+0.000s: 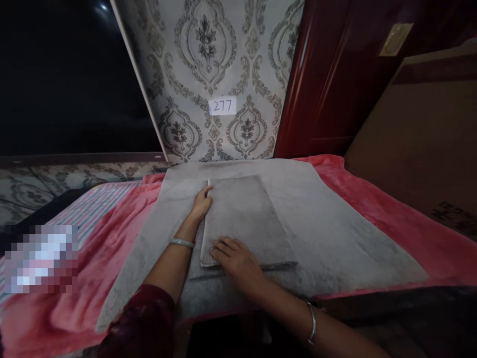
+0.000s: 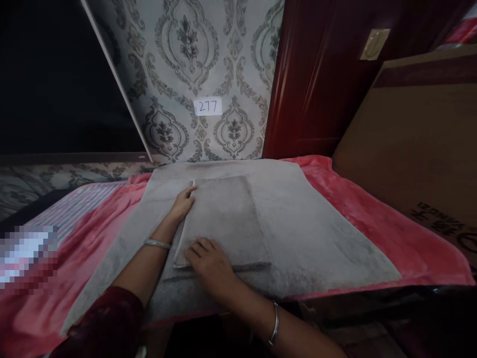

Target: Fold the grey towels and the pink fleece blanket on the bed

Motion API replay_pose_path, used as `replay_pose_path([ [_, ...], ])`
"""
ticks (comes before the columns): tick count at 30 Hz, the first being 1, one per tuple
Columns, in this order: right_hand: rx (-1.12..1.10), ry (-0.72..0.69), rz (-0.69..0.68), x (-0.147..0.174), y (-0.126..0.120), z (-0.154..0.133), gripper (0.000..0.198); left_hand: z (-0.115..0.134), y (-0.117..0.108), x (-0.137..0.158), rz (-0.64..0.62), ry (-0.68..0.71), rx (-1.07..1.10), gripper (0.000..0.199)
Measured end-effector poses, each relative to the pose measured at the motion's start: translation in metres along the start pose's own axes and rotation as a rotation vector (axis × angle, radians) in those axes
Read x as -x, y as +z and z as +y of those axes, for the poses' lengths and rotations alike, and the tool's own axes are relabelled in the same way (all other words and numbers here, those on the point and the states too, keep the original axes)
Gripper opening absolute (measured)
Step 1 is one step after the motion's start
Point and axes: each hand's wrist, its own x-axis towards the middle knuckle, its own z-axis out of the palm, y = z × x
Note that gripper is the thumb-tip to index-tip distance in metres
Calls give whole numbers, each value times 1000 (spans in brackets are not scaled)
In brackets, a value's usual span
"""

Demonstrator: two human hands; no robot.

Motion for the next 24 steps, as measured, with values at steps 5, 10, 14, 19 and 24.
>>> replay_pose_path([
  [5, -16, -48, -2, 6, 8, 5, 44, 3, -1, 6, 4, 27, -84, 50],
  [10, -31, -51, 45, 9, 12, 7, 44, 6, 3, 13, 38, 90, -171, 50],
  [14, -65, -10, 65, 12, 15, 0, 47, 8, 5, 17, 59, 124, -222, 49],
  [19, -206, -51, 43, 22, -3, -10, 42, 5, 6, 14, 55, 114, -240, 52],
  [24, -320, -26, -27, 13, -63, 31, 40, 9, 4, 16, 75, 123, -273, 52],
])
